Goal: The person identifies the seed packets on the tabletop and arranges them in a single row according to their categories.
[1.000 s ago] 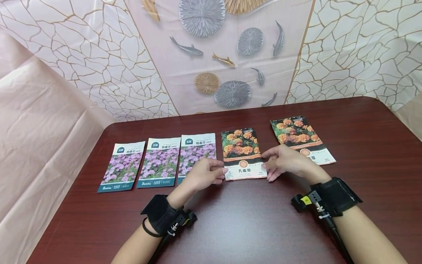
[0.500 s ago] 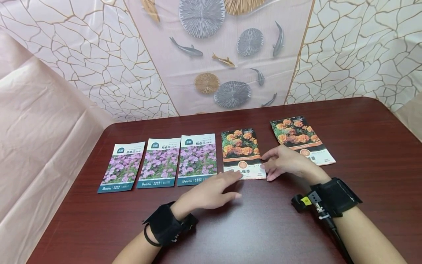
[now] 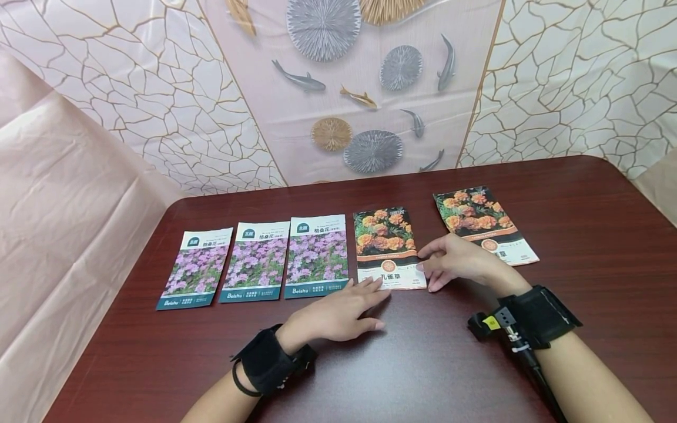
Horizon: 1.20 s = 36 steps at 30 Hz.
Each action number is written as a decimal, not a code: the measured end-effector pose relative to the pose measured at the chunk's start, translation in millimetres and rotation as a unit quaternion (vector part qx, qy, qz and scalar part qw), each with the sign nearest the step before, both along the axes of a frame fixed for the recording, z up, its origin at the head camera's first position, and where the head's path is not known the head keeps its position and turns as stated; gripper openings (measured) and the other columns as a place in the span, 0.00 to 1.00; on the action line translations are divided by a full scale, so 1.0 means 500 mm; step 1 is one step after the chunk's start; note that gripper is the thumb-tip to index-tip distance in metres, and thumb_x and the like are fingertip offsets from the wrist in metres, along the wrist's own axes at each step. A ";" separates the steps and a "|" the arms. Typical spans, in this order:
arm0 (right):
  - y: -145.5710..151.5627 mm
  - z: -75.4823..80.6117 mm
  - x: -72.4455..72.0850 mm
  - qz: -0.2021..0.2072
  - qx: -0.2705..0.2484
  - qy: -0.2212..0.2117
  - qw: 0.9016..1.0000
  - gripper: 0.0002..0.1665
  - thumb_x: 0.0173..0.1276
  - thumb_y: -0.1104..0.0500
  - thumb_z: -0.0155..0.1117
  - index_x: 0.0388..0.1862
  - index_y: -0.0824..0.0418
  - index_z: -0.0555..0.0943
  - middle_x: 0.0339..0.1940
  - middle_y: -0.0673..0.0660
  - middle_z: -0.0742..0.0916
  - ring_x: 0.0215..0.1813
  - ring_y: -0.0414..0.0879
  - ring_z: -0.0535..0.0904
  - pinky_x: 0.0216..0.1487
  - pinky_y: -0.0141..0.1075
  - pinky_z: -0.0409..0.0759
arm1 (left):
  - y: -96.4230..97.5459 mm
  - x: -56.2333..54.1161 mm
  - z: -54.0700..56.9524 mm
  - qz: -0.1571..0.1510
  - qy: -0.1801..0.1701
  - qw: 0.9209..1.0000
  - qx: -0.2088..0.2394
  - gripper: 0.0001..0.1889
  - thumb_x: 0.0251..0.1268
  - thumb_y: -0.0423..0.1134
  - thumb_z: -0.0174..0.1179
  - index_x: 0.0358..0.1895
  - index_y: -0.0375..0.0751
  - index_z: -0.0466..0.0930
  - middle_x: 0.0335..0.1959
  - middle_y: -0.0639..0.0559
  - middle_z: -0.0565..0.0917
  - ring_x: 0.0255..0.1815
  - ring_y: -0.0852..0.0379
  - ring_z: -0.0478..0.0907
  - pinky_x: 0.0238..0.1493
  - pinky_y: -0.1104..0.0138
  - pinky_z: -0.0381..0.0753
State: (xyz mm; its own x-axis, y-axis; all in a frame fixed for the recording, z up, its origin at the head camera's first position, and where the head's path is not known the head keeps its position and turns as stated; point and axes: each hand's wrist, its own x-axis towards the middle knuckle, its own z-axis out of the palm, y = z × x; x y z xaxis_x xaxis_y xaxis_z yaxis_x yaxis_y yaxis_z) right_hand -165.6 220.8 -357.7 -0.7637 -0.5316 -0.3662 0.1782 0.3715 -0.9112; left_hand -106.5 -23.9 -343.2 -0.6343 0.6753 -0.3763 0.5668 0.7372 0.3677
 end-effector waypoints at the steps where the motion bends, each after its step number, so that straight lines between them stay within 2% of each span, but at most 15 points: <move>1: 0.000 0.000 0.000 0.001 0.000 0.000 1.000 0.31 0.64 0.67 0.56 0.58 0.86 0.57 0.28 0.64 0.82 0.28 0.50 0.82 0.33 0.43 0.81 | 0.000 0.001 0.000 0.000 0.001 1.000 -0.002 0.29 0.68 0.51 0.47 0.70 0.47 0.56 0.71 0.49 0.51 0.71 0.56 0.43 0.68 0.59 0.44; 9: 0.007 0.008 0.003 0.007 0.019 0.028 0.999 0.32 0.65 0.63 0.57 0.58 0.85 0.60 0.29 0.64 0.82 0.29 0.52 0.82 0.32 0.44 0.81 | -0.002 0.005 0.001 -0.009 0.007 1.000 0.002 0.28 0.68 0.50 0.48 0.70 0.48 0.57 0.71 0.50 0.53 0.71 0.56 0.44 0.68 0.60 0.44; 16: 0.031 0.029 0.002 -0.015 0.043 0.063 0.997 0.30 0.67 0.60 0.57 0.58 0.80 0.63 0.31 0.65 0.82 0.30 0.54 0.81 0.33 0.43 0.81 | 0.005 0.011 0.002 -0.026 0.021 0.999 0.014 0.28 0.69 0.49 0.48 0.70 0.50 0.56 0.71 0.51 0.53 0.71 0.56 0.43 0.68 0.63 0.43; 21: 0.051 0.042 -0.001 -0.040 0.068 0.106 0.991 0.27 0.67 0.60 0.56 0.58 0.77 0.65 0.33 0.64 0.83 0.30 0.53 0.81 0.32 0.42 0.80 | 0.022 0.017 0.003 -0.051 0.043 0.998 0.014 0.28 0.68 0.50 0.48 0.70 0.51 0.56 0.71 0.51 0.54 0.71 0.56 0.44 0.68 0.63 0.44; 25: 0.066 0.047 -0.006 -0.065 0.107 0.153 0.980 0.25 0.67 0.59 0.56 0.56 0.77 0.68 0.32 0.63 0.84 0.29 0.50 0.81 0.31 0.41 0.80 | 0.040 0.022 0.003 -0.074 0.073 0.995 0.007 0.28 0.68 0.52 0.47 0.70 0.52 0.56 0.71 0.53 0.53 0.71 0.57 0.43 0.68 0.64 0.42; 31: 0.099 0.059 -0.011 -0.109 0.157 0.227 0.955 0.23 0.68 0.58 0.55 0.53 0.77 0.71 0.31 0.63 0.84 0.26 0.45 0.81 0.28 0.38 0.80 | 0.071 0.025 0.005 -0.114 0.104 0.988 -0.014 0.29 0.68 0.53 0.46 0.70 0.56 0.55 0.72 0.56 0.51 0.71 0.59 0.41 0.68 0.64 0.42; 36: 0.139 0.061 -0.012 -0.149 0.212 0.249 0.933 0.26 0.69 0.55 0.54 0.53 0.77 0.70 0.34 0.65 0.84 0.26 0.44 0.80 0.27 0.35 0.77 | 0.092 0.030 0.005 -0.145 0.119 0.981 -0.039 0.29 0.67 0.54 0.45 0.71 0.58 0.52 0.72 0.57 0.50 0.72 0.60 0.40 0.68 0.63 0.41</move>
State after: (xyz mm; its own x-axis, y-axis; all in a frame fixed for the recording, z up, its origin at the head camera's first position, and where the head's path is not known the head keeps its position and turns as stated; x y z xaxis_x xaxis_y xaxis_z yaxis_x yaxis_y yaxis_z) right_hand -171.6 290.1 -326.9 -0.9861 -0.1565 -0.0562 -0.0748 0.7191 -0.6909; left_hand -91.5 22.3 -340.7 -0.4953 0.8160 -0.2981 0.8204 0.5522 0.1484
